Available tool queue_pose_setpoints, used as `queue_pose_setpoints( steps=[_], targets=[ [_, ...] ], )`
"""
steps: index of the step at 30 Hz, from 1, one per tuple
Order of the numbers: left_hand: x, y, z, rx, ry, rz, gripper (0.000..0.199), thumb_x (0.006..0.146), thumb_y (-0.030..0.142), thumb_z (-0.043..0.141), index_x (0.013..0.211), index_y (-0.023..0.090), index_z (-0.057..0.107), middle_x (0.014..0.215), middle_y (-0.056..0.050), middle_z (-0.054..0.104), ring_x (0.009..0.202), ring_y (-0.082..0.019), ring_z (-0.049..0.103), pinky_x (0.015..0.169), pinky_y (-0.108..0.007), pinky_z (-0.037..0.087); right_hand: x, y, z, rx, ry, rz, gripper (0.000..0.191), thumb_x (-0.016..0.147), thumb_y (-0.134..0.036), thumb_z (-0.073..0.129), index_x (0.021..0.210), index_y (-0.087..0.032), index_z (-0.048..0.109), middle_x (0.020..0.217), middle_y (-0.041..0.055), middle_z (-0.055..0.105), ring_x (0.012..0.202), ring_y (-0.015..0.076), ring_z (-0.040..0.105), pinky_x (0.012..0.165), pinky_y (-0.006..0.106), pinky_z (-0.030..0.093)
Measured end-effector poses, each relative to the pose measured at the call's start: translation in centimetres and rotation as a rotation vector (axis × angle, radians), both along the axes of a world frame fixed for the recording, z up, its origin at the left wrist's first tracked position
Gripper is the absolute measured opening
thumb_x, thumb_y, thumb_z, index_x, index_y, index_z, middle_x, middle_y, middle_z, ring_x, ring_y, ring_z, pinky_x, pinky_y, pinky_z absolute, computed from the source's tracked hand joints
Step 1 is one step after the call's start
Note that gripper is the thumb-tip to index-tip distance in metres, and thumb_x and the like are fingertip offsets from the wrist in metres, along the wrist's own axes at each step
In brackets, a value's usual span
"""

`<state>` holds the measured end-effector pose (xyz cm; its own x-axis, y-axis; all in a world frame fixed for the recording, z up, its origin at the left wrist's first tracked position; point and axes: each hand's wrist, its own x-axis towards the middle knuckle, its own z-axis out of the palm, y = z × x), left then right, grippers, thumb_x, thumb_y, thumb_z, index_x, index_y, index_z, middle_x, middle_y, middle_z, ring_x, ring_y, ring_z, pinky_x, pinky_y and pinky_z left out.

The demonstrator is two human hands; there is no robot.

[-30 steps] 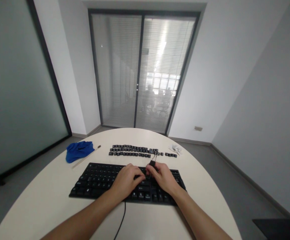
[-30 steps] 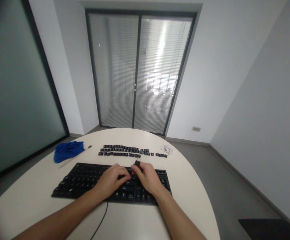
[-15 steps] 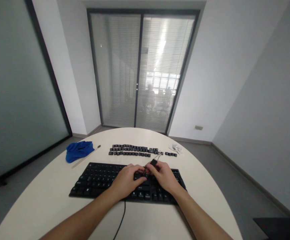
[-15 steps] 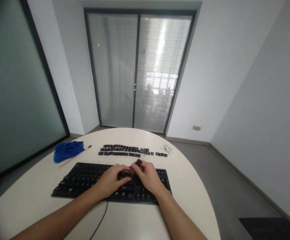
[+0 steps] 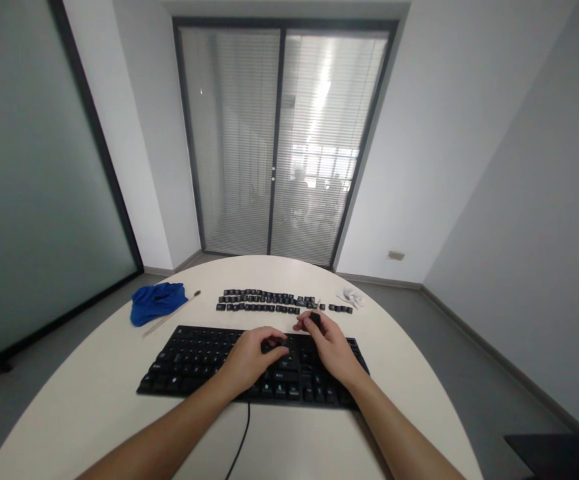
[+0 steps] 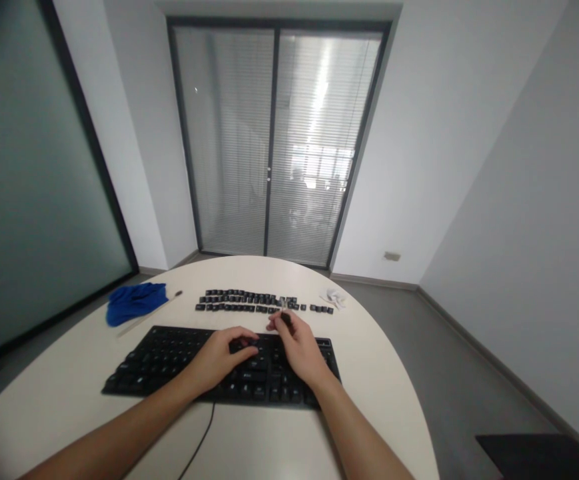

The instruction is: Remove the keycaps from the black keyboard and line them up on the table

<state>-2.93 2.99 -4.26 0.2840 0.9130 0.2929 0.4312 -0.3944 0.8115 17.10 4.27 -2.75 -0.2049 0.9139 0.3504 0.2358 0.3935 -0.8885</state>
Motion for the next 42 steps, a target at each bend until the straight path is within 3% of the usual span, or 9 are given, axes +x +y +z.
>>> queue_pose_setpoints(
  steps=[6,10,14,21,29,35,42],
  targets=[
    [-0.2,0.4,-0.7,0.063,-0.028,-0.008,0.027,0.080,0.023,0.069,0.106,0.021,0.072,0.089,-0.004,0.069,0.083,-0.019,0.064,0.082,-0.032,0.049,-0.3,-0.5,0.2,0.074,-0.191,0.029,0.023,0.095,-0.036,0.050,0.098,-0.020,0.064,0.080,0.0006,0.062,0.076,0.0162,0.055,0.073,0.027,0.041],
    [-0.1,0.9,-1.6,-0.061,-0.203,-0.015,0.034,0.074,0.016,0.071,0.108,0.016,0.067,0.099,-0.007,0.070,0.085,-0.019,0.067,0.084,-0.033,0.053,-0.5,-0.6,0.2,0.046,-0.259,0.106,0.022,0.088,-0.035,0.062,0.103,-0.021,0.070,0.069,-0.0019,0.060,0.061,0.0139,0.049,0.060,0.025,0.038],
    [0.0,1.0,-1.9,-0.162,-0.313,-0.058,0.037,0.074,0.013,0.070,0.109,0.014,0.063,0.106,-0.009,0.069,0.091,-0.020,0.069,0.084,-0.033,0.055,-0.6,-0.7,0.1,0.085,-0.273,0.186,0.022,0.086,-0.031,0.066,0.105,-0.023,0.073,0.089,0.0022,0.070,0.074,0.0164,0.057,0.068,0.026,0.042],
    [0.0,0.8,-1.5,-0.180,-0.332,-0.056,0.032,0.072,0.011,0.068,0.104,0.014,0.061,0.099,-0.008,0.069,0.087,-0.020,0.070,0.082,-0.035,0.057,-0.6,-0.8,0.3,0.099,-0.301,0.156,0.020,0.086,-0.025,0.065,0.105,-0.024,0.072,0.096,0.0017,0.072,0.082,0.0175,0.061,0.075,0.027,0.044],
    [0.0,0.5,-1.4,-0.172,-0.341,-0.011,0.033,0.071,0.014,0.070,0.102,0.016,0.059,0.096,-0.006,0.069,0.082,-0.019,0.071,0.078,-0.034,0.057,-0.4,-0.6,0.2,0.127,-0.328,0.135,0.020,0.087,-0.022,0.062,0.105,-0.024,0.072,0.097,0.0028,0.072,0.088,0.0186,0.063,0.080,0.028,0.046],
    [0.0,0.6,-1.6,-0.140,-0.341,-0.011,0.029,0.073,0.016,0.069,0.101,0.016,0.058,0.098,-0.008,0.070,0.090,-0.021,0.070,0.082,-0.034,0.056,-0.3,-0.6,-0.1,0.124,-0.356,0.087,0.018,0.082,-0.021,0.066,0.099,-0.022,0.071,0.087,0.0011,0.070,0.078,0.0169,0.062,0.075,0.027,0.046],
    [0.0,0.7,-1.7,-0.120,-0.326,-0.028,0.026,0.077,0.019,0.067,0.101,0.017,0.058,0.103,-0.008,0.069,0.090,-0.020,0.070,0.084,-0.035,0.055,-0.2,-0.6,0.4,0.139,-0.384,0.064,0.014,0.083,-0.026,0.065,0.095,-0.021,0.069,0.092,0.0016,0.071,0.085,0.0188,0.064,0.079,0.028,0.046]
  ],
)
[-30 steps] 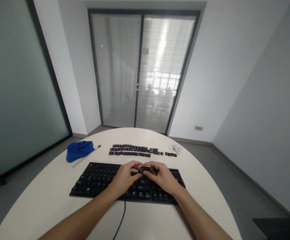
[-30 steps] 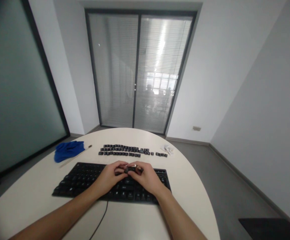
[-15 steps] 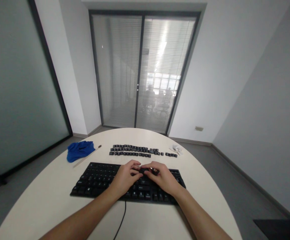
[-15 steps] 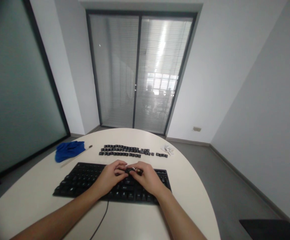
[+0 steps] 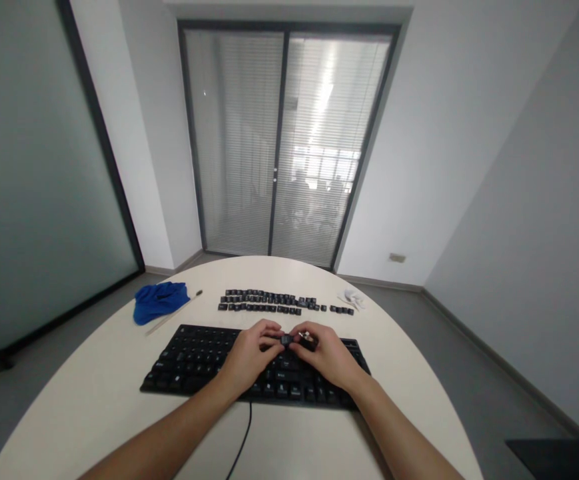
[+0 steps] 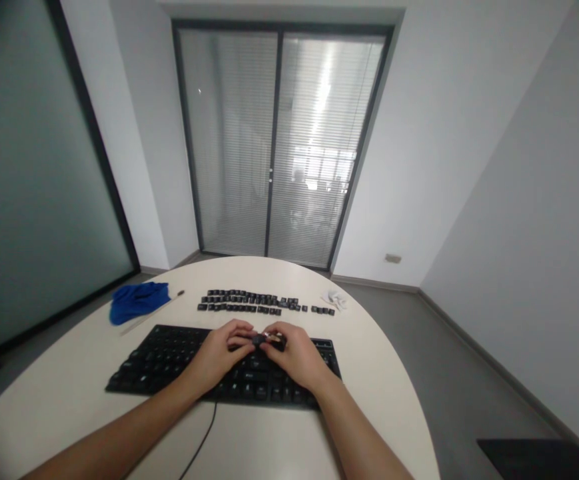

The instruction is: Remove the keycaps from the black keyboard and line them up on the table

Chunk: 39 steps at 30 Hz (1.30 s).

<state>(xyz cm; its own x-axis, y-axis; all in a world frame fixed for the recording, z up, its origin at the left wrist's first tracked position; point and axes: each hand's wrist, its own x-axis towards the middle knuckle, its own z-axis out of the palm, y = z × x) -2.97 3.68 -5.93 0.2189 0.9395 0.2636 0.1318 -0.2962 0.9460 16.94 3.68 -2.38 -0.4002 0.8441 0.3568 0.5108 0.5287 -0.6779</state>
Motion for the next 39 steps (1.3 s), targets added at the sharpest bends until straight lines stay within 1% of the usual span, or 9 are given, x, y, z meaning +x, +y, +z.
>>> queue_pose_setpoints(
  steps=[3,7,10,12,16,22,26,31,39],
  targets=[
    [0.0,-0.4,0.3,0.071,0.143,0.024,0.027,0.078,0.020,0.067,0.104,0.019,0.059,0.104,-0.007,0.069,0.095,-0.021,0.068,0.089,-0.036,0.053,1.1,0.6,0.2,0.001,-0.010,-0.120,0.015,0.084,-0.029,0.063,0.096,-0.021,0.067,0.091,0.0015,0.072,0.079,0.0186,0.064,0.073,0.028,0.046],
    [0.0,-1.3,0.9,0.233,0.433,0.042,0.029,0.078,0.019,0.068,0.106,0.022,0.062,0.108,-0.005,0.068,0.102,-0.024,0.063,0.094,-0.038,0.048,3.6,2.0,-0.1,0.014,-0.041,-0.303,0.014,0.081,-0.028,0.064,0.093,-0.021,0.066,0.092,0.0033,0.073,0.087,0.0220,0.067,0.079,0.030,0.046],
    [0.1,-1.6,1.1,0.304,0.525,0.023,0.026,0.081,0.020,0.064,0.106,0.023,0.062,0.109,-0.004,0.066,0.103,-0.024,0.061,0.093,-0.038,0.047,5.0,3.1,-0.8,0.008,-0.122,-0.395,0.013,0.081,-0.029,0.063,0.091,-0.021,0.066,0.093,0.0051,0.074,0.090,0.0241,0.068,0.080,0.030,0.046],
    [0.1,-1.7,1.1,0.328,0.546,0.014,0.024,0.082,0.020,0.062,0.106,0.023,0.062,0.107,-0.004,0.066,0.101,-0.023,0.060,0.092,-0.037,0.047,5.5,3.7,-1.3,0.004,-0.172,-0.444,0.016,0.081,-0.029,0.064,0.095,-0.021,0.066,0.093,0.0058,0.074,0.090,0.0247,0.068,0.079,0.030,0.046],
    [0.1,-1.6,1.2,0.377,0.579,-0.011,0.019,0.083,0.019,0.060,0.101,0.022,0.063,0.103,-0.005,0.066,0.098,-0.022,0.059,0.091,-0.036,0.047,5.4,4.5,-1.5,-0.033,-0.301,-0.468,0.017,0.081,-0.027,0.064,0.096,-0.021,0.066,0.092,0.0057,0.075,0.086,0.0232,0.068,0.074,0.029,0.045],
    [0.1,-1.8,1.6,0.392,0.625,-0.024,0.017,0.083,0.017,0.060,0.100,0.021,0.062,0.102,-0.004,0.065,0.099,-0.022,0.057,0.089,-0.035,0.047,4.1,5.6,-0.8,-0.054,-0.494,-0.467,0.017,0.082,-0.027,0.061,0.097,-0.022,0.070,0.092,0.0063,0.075,0.085,0.0222,0.068,0.070,0.027,0.042],
    [0.1,-1.8,1.7,0.400,0.642,-0.025,0.015,0.083,0.017,0.059,0.098,0.021,0.062,0.101,-0.004,0.065,0.098,-0.022,0.057,0.089,-0.035,0.047,3.4,6.5,-0.7,-0.049,-0.529,-0.486,0.018,0.081,-0.025,0.062,0.096,-0.022,0.072,0.091,0.0082,0.074,0.087,0.0234,0.067,0.070,0.028,0.042],
    [0.1,-1.8,1.7,0.412,0.639,-0.031,0.013,0.083,0.016,0.058,0.095,0.021,0.062,0.100,-0.004,0.065,0.098,-0.022,0.058,0.088,-0.035,0.047,2.7,7.4,-1.0,-0.036,-0.552,-0.509,0.022,0.080,-0.024,0.062,0.099,-0.023,0.072,0.090,0.0086,0.074,0.087,0.0237,0.067,0.071,0.028,0.043],
    [0.1,-1.7,1.6,0.428,0.624,-0.028,0.013,0.083,0.016,0.059,0.094,0.021,0.062,0.101,-0.004,0.065,0.098,-0.022,0.058,0.088,-0.035,0.048,2.3,7.5,-0.9,-0.016,-0.543,-0.504,0.024,0.080,-0.023,0.062,0.102,-0.024,0.072,0.092,0.0089,0.074,0.089,0.0249,0.068,0.071,0.028,0.044]
  ],
)
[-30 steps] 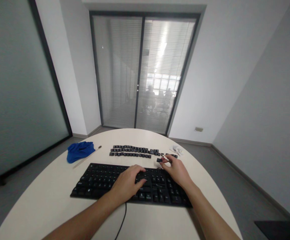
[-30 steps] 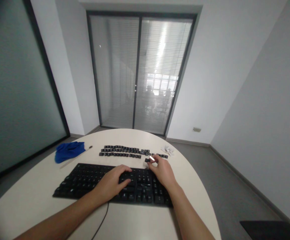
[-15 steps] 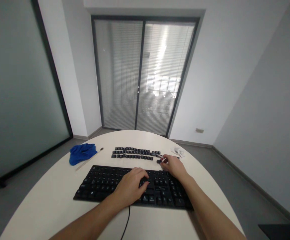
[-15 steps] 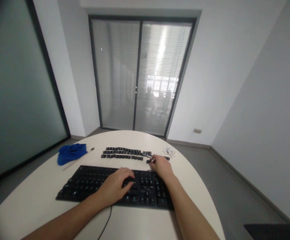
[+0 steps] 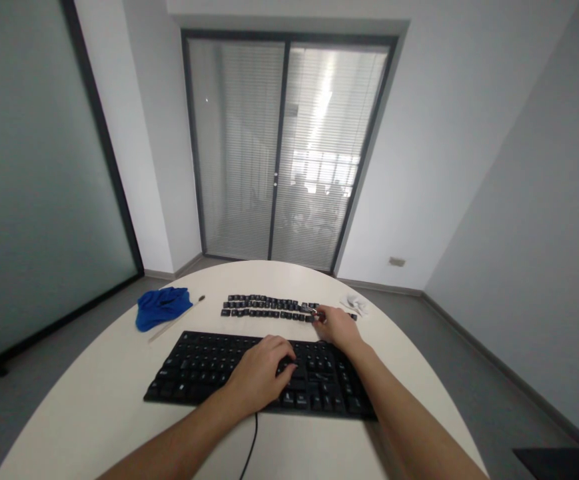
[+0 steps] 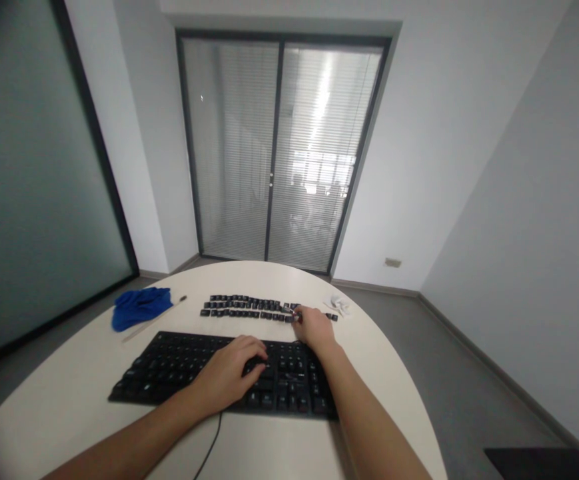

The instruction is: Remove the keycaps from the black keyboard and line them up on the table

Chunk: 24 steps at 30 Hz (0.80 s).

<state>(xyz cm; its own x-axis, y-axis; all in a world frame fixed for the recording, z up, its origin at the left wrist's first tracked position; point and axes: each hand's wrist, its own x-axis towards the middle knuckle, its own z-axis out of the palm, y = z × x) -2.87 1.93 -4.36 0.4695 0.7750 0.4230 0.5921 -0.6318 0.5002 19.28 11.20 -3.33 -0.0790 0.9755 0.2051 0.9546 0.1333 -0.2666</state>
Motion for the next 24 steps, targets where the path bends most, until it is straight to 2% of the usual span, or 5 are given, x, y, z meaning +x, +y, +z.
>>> queue_pose_setpoints(
  steps=[3,6,12,18,24],
  targets=[
    [0.0,0.0,-0.1,0.005,-0.001,0.003,0.012,0.083,0.017,0.058,0.094,0.021,0.063,0.100,-0.004,0.065,0.097,-0.022,0.058,0.088,-0.035,0.048,0.0,-0.4,0.4,0.003,0.007,0.019,0.026,0.079,-0.023,0.064,0.104,-0.024,0.072,0.092,0.0073,0.074,0.090,0.0244,0.068,0.072,0.028,0.044],
    [0.0,-0.1,0.0,0.004,-0.002,-0.003,0.015,0.084,0.019,0.059,0.097,0.021,0.065,0.102,-0.005,0.066,0.098,-0.022,0.058,0.090,-0.036,0.048,0.0,-1.1,1.4,0.034,0.048,0.038,0.027,0.086,-0.036,0.061,0.109,-0.024,0.070,0.091,0.0065,0.075,0.088,0.0235,0.068,0.073,0.029,0.044],
    [-0.1,-0.3,0.7,0.022,0.063,-0.116,0.030,0.087,0.030,0.061,0.117,0.027,0.066,0.118,-0.005,0.064,0.111,-0.025,0.053,0.099,-0.042,0.043,-0.5,-4.5,3.5,0.103,0.351,0.219,0.054,0.100,-0.050,0.029,0.098,-0.019,0.073,0.084,0.0081,0.073,0.082,0.0229,0.067,0.074,0.030,0.045],
    [0.0,-0.3,0.5,0.037,0.086,-0.114,0.025,0.090,0.030,0.058,0.112,0.027,0.070,0.117,-0.006,0.065,0.112,-0.025,0.052,0.099,-0.043,0.044,-0.8,-7.8,2.8,0.051,0.414,0.268,0.054,0.099,-0.051,0.029,0.089,-0.020,0.073,0.090,0.0075,0.072,0.092,0.0241,0.065,0.084,0.034,0.044],
    [0.1,-0.3,0.4,0.044,0.075,-0.104,0.024,0.090,0.028,0.058,0.111,0.027,0.070,0.115,-0.005,0.066,0.111,-0.024,0.053,0.099,-0.041,0.044,-0.4,-7.9,1.7,-0.004,0.564,0.289,0.040,0.099,-0.050,0.033,0.087,-0.020,0.058,0.058,-0.0009,0.061,0.054,0.0170,0.060,0.059,0.028,0.046]
  ],
)
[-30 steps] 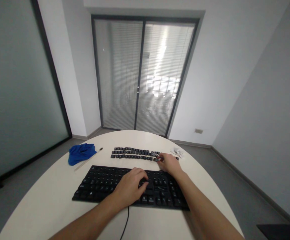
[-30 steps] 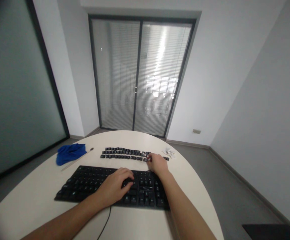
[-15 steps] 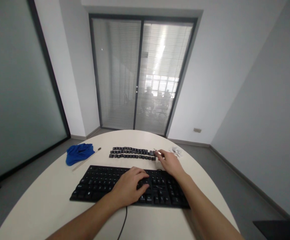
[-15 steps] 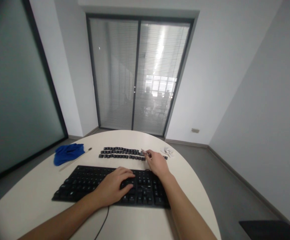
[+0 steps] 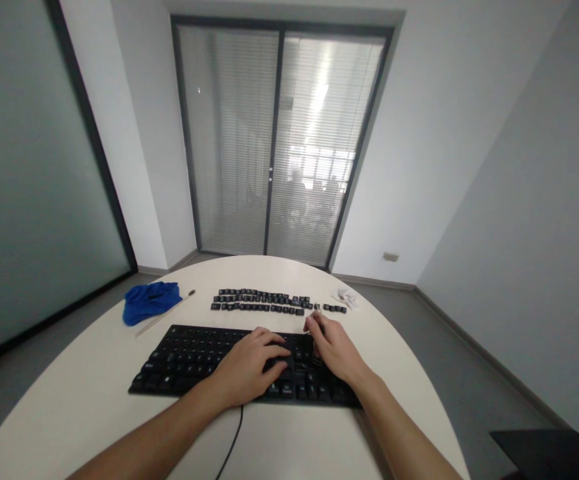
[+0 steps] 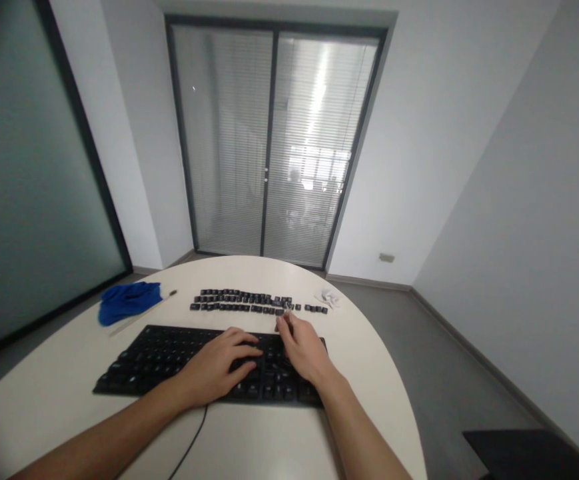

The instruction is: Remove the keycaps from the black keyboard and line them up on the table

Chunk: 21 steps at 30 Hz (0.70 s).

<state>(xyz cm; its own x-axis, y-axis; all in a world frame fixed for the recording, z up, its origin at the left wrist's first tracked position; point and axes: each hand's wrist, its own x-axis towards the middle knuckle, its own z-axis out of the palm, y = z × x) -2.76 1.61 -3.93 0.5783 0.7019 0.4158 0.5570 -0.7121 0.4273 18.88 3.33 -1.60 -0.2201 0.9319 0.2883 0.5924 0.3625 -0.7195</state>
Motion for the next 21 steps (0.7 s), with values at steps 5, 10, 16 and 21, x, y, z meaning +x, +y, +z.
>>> queue_pose_setpoints(
  steps=[5,10,16,21],
  targets=[
    [0.1,0.0,0.1,0.004,0.038,0.019,0.024,0.090,0.026,0.057,0.111,0.027,0.070,0.116,-0.004,0.065,0.112,-0.024,0.053,0.099,-0.041,0.044,0.2,0.5,-0.9,-0.082,0.154,0.018,0.032,0.093,-0.052,0.046,0.084,-0.022,0.052,0.053,-0.0030,0.059,0.048,0.0165,0.059,0.050,0.025,0.045],
    [0.2,0.0,0.2,-0.004,0.059,0.026,0.024,0.090,0.026,0.057,0.111,0.026,0.069,0.118,-0.004,0.065,0.112,-0.023,0.052,0.100,-0.041,0.044,0.3,0.8,-0.8,0.065,0.099,-0.103,0.034,0.087,-0.052,0.059,0.074,-0.021,0.057,0.052,-0.0021,0.057,0.050,0.0167,0.056,0.051,0.026,0.040],
    [0.1,0.0,0.1,0.009,0.052,0.015,0.024,0.091,0.025,0.056,0.111,0.026,0.069,0.116,-0.005,0.065,0.111,-0.023,0.052,0.099,-0.041,0.044,0.3,1.0,-1.2,0.001,0.109,-0.107,0.035,0.090,-0.053,0.053,0.075,-0.021,0.058,0.050,-0.0017,0.059,0.050,0.0171,0.059,0.054,0.026,0.042],
    [0.2,0.0,0.2,0.017,0.058,0.009,0.023,0.092,0.026,0.056,0.111,0.026,0.069,0.115,-0.003,0.065,0.111,-0.022,0.052,0.100,-0.040,0.044,0.1,1.4,-1.8,-0.050,0.138,-0.093,0.041,0.093,-0.056,0.045,0.076,-0.020,0.057,0.064,0.0017,0.067,0.050,0.0159,0.060,0.055,0.026,0.043]
  ],
)
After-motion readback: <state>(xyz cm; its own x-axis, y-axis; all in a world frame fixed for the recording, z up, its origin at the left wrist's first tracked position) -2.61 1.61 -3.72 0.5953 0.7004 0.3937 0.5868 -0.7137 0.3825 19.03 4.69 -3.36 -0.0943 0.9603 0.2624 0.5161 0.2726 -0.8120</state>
